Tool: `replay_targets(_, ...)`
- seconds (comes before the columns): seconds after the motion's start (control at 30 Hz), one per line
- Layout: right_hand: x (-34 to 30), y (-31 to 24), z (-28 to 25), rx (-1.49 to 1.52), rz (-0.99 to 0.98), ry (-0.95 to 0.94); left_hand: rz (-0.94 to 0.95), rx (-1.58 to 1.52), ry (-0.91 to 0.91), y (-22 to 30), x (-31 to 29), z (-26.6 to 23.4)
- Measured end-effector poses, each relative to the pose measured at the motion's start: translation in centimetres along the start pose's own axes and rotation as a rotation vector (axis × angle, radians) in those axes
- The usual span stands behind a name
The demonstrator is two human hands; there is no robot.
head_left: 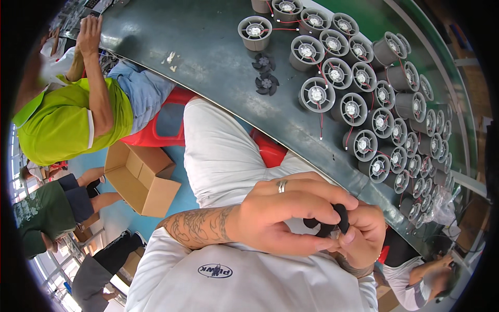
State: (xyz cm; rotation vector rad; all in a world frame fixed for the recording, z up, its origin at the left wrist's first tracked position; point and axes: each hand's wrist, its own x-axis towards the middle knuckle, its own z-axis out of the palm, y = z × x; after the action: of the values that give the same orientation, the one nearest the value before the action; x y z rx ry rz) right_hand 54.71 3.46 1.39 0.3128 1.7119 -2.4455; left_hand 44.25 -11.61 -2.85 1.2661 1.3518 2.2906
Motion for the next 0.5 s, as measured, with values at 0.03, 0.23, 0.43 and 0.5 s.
replay_targets(0.03,0.03,0.1,-0.04,0.0,0.0,0.002,-0.001,-0.001,-0.001,-0.04,-0.01,0.05)
replay_targets(0.23,0.2,0.57,-0.59,0.027,-0.04,-0.056,-0.027,-0.032,0.029,-0.15,-0.06,0.33)
replay_targets(0.43,0.53,0.68,-0.22,0.057,-0.059,-0.067,0.001,0.016,0.021,-0.12,-0.35,0.36)
replay_targets(0.5,0.61,0.68,-0.15,0.087,-0.068,-0.073,0.022,0.041,0.016,-0.15,-0.37,0.37)
